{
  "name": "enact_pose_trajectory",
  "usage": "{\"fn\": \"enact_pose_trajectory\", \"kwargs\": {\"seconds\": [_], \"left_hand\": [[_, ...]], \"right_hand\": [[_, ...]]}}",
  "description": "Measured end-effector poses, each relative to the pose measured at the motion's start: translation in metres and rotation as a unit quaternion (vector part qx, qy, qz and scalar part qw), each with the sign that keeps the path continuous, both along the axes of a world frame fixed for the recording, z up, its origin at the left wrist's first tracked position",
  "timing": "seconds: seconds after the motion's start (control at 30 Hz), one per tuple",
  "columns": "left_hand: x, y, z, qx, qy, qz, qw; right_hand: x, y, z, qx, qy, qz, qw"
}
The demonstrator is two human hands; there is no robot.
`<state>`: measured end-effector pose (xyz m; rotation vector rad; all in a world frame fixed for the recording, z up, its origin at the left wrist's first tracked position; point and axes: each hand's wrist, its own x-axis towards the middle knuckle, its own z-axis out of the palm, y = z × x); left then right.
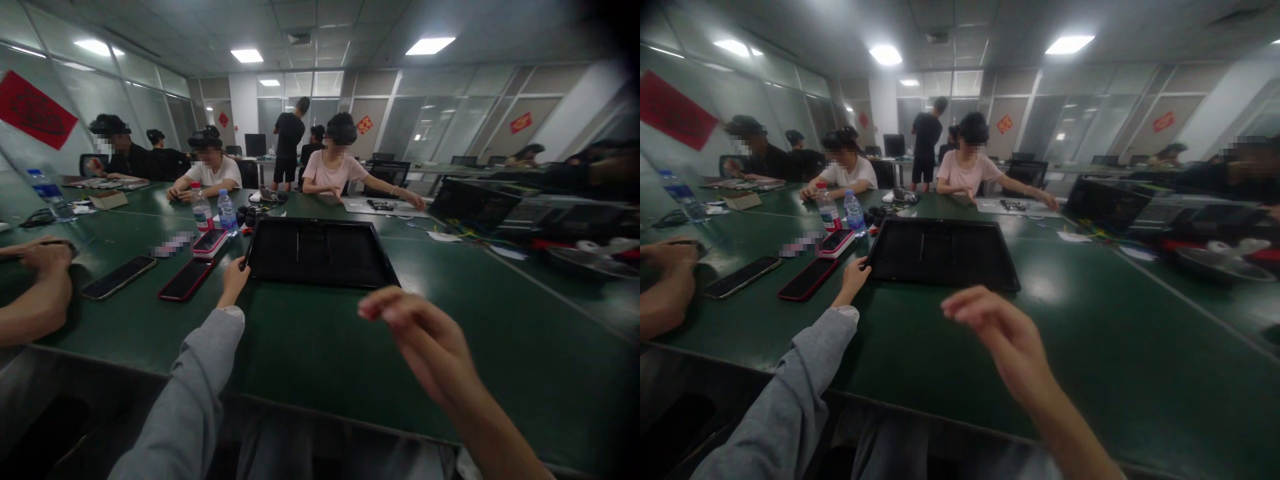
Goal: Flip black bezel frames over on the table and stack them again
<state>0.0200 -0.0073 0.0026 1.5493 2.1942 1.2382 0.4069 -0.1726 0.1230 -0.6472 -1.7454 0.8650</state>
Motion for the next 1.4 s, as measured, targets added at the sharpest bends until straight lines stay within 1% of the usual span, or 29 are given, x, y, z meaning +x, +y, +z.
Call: {"fn": "enact_pose_trajectory", "kwargs": {"seconds": [0.07, 0.1, 0.13, 0.17, 0.2, 0.23, 0.3, 0.33, 0.4, 0.47, 0.53, 0.6, 0.7, 0.83, 1.0, 1.2, 1.4], "left_hand": [[0.0, 0.001, -0.001, 0.001, -0.005, -0.002, 1.0], [0.0, 0.001, -0.001, 0.002, -0.008, -0.005, 1.0], [-0.001, 0.002, -0.001, 0.002, -0.011, -0.008, 1.0], [-0.001, 0.003, -0.002, 0.002, -0.013, -0.011, 1.0], [-0.001, 0.004, -0.003, 0.001, -0.013, -0.013, 1.0], [-0.001, 0.005, -0.004, -0.002, -0.01, -0.013, 1.0], [-0.002, 0.008, -0.005, -0.013, 0.007, -0.008, 1.0], [-0.003, 0.009, -0.006, -0.018, 0.017, -0.006, 1.0], [-0.004, 0.01, -0.008, -0.024, 0.038, -0.003, 0.999], [-0.004, 0.011, -0.009, -0.024, 0.061, -0.002, 0.998], [-0.003, 0.009, -0.009, -0.023, 0.093, -0.001, 0.995], [0.0, 0.007, -0.007, -0.027, 0.125, -0.003, 0.992], [0.003, 0.002, -0.001, -0.041, 0.154, -0.006, 0.987], [0.008, -0.003, 0.004, -0.056, 0.157, -0.004, 0.986], [0.011, -0.006, 0.006, -0.059, 0.161, -0.003, 0.985], [0.014, -0.005, 0.011, -0.086, 0.153, 0.009, 0.984], [0.015, -0.004, 0.01, -0.075, 0.149, 0.013, 0.986]], "right_hand": [[0.002, 0.045, -0.022, -0.021, -0.04, -0.07, 0.996], [0.008, 0.073, -0.037, -0.02, -0.068, -0.131, 0.989], [0.017, 0.101, -0.053, 0.003, -0.099, -0.206, 0.974], [0.028, 0.128, -0.069, 0.038, -0.136, -0.275, 0.951], [0.043, 0.152, -0.085, 0.066, -0.159, -0.345, 0.923], [0.058, 0.172, -0.1, 0.079, -0.175, -0.402, 0.895], [0.089, 0.2, -0.125, 0.066, -0.189, -0.475, 0.857], [0.102, 0.209, -0.134, 0.05, -0.191, -0.492, 0.848], [0.121, 0.218, -0.146, 0.017, -0.184, -0.501, 0.846], [0.129, 0.223, -0.151, -0.034, -0.172, -0.489, 0.855], [0.13, 0.228, -0.153, -0.075, -0.164, -0.47, 0.864], [0.13, 0.232, -0.153, -0.088, -0.161, -0.455, 0.871], [0.132, 0.236, -0.154, -0.09, -0.15, -0.448, 0.877], [0.135, 0.239, -0.157, -0.088, -0.14, -0.447, 0.879], [0.135, 0.238, -0.157, -0.077, -0.157, -0.457, 0.872], [0.133, 0.235, -0.156, -0.071, -0.175, -0.462, 0.866], [0.135, 0.243, -0.156, -0.07, -0.197, -0.465, 0.86]]}}
